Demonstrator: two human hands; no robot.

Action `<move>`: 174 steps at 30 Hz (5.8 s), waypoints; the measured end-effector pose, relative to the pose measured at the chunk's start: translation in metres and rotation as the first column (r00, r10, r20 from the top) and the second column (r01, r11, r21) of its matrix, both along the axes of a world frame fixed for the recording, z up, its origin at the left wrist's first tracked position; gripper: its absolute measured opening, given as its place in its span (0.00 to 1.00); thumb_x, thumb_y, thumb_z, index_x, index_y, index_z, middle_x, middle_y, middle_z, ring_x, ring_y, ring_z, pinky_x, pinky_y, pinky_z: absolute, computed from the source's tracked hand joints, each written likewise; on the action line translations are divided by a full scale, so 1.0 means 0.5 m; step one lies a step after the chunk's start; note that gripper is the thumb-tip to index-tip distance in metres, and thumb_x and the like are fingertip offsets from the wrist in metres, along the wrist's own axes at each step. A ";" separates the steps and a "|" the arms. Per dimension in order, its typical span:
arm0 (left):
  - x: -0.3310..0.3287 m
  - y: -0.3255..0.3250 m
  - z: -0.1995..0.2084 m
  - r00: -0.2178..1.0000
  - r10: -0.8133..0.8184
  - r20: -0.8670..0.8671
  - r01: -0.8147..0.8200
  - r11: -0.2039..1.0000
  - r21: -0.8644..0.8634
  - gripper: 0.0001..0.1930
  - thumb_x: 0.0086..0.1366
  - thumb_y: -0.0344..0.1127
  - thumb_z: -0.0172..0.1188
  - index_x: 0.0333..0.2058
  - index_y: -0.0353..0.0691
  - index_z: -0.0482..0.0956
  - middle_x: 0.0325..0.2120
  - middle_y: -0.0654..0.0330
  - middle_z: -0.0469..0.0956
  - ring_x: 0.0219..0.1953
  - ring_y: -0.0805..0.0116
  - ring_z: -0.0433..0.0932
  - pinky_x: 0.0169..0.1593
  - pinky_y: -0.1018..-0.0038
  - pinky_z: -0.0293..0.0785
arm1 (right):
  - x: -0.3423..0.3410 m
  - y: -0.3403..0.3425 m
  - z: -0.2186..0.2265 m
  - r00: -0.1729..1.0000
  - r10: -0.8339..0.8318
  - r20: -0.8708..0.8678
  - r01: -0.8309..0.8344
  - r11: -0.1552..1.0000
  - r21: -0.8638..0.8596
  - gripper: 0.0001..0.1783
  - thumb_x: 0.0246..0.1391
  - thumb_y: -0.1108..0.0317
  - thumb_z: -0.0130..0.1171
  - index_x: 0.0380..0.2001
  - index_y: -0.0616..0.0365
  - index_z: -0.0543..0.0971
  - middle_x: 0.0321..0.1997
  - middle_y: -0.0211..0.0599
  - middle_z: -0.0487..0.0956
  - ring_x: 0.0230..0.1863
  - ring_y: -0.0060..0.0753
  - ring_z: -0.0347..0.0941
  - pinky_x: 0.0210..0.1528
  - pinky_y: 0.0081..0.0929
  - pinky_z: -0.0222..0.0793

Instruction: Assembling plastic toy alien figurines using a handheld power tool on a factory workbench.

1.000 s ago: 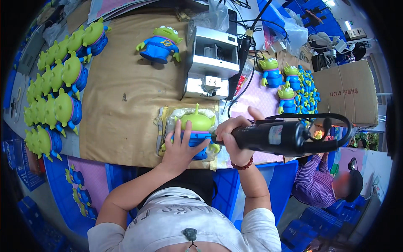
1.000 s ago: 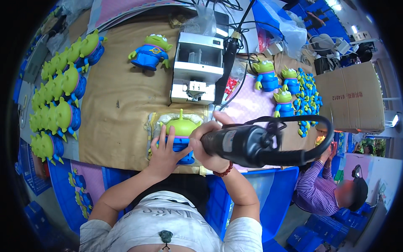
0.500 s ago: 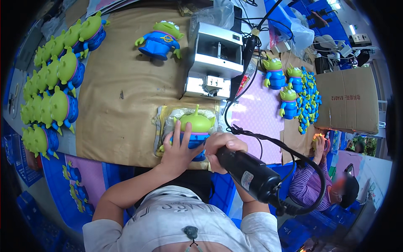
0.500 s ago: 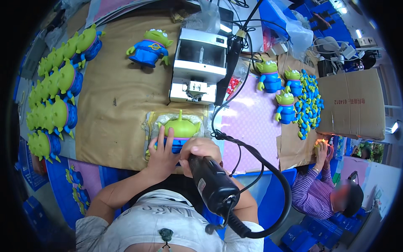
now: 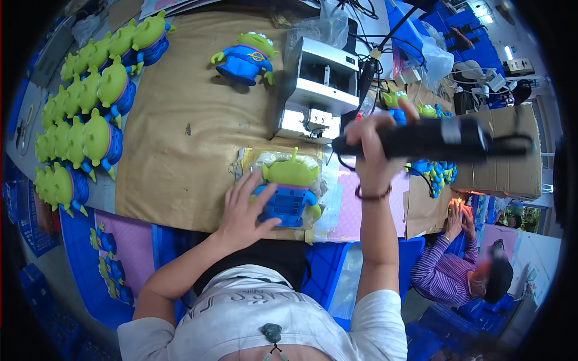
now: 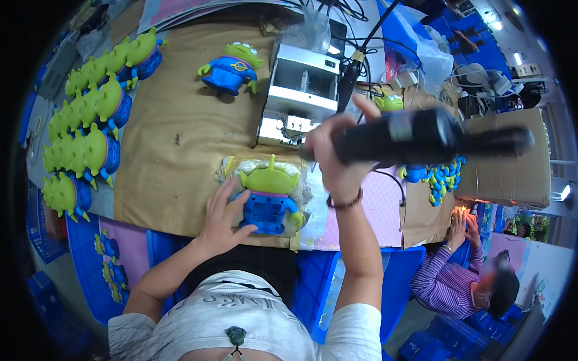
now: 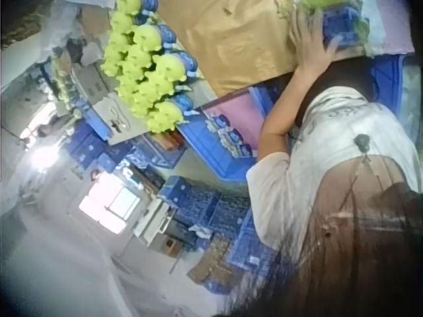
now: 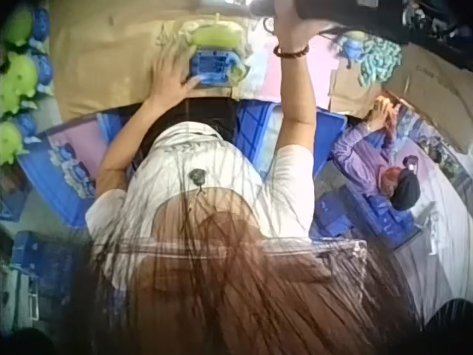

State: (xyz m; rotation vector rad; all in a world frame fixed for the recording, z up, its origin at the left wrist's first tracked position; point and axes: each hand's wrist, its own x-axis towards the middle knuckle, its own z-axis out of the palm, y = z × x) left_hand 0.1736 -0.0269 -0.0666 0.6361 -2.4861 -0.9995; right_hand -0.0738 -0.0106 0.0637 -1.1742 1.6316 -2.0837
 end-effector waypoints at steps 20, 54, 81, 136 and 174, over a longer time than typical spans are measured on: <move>0.007 -0.001 -0.143 0.943 0.192 -0.271 -0.178 0.981 0.078 0.29 0.69 0.54 0.53 0.61 0.41 0.71 0.57 0.47 0.68 0.57 0.45 0.67 0.61 0.55 0.61 | 0.119 0.043 -0.025 0.953 0.302 0.020 -0.302 0.944 0.134 0.47 0.49 0.84 0.57 0.70 0.59 0.46 0.24 0.35 0.76 0.24 0.30 0.75 0.34 0.30 0.75; 0.014 -0.009 -0.149 0.945 0.173 -0.278 -0.143 0.982 0.127 0.36 0.59 0.49 0.66 0.63 0.44 0.66 0.59 0.47 0.67 0.59 0.46 0.66 0.63 0.56 0.60 | 0.164 0.048 -0.171 0.894 0.416 -0.165 -0.445 0.868 -0.222 0.40 0.42 0.87 0.62 0.59 0.52 0.61 0.26 0.38 0.75 0.22 0.34 0.73 0.27 0.29 0.73; 0.023 0.013 -0.184 0.952 0.103 -0.288 -0.115 0.993 -0.023 0.50 0.37 0.44 0.81 0.59 0.46 0.61 0.62 0.43 0.60 0.61 0.40 0.63 0.62 0.50 0.59 | 0.037 0.057 -0.006 0.953 0.165 0.255 -0.191 0.979 0.078 0.46 0.46 0.87 0.55 0.68 0.65 0.48 0.24 0.36 0.77 0.23 0.27 0.75 0.31 0.26 0.73; -0.020 0.030 -0.036 0.973 0.037 0.229 0.063 0.908 -0.414 0.55 0.39 0.46 0.76 0.64 0.30 0.59 0.62 0.34 0.61 0.63 0.38 0.65 0.62 0.53 0.65 | 0.155 0.229 -0.140 0.864 0.405 -0.301 -0.471 0.860 -0.195 0.43 0.41 0.83 0.62 0.62 0.45 0.60 0.26 0.38 0.77 0.21 0.37 0.75 0.24 0.32 0.75; -0.011 0.034 0.057 1.000 -0.007 0.024 0.009 0.996 -0.088 0.29 0.54 0.44 0.70 0.55 0.49 0.75 0.60 0.50 0.67 0.66 0.39 0.60 0.65 0.36 0.48 | 0.139 0.158 -0.007 0.889 0.458 -0.011 -0.457 0.889 0.015 0.46 0.49 0.84 0.59 0.68 0.51 0.49 0.25 0.35 0.74 0.25 0.33 0.74 0.33 0.33 0.74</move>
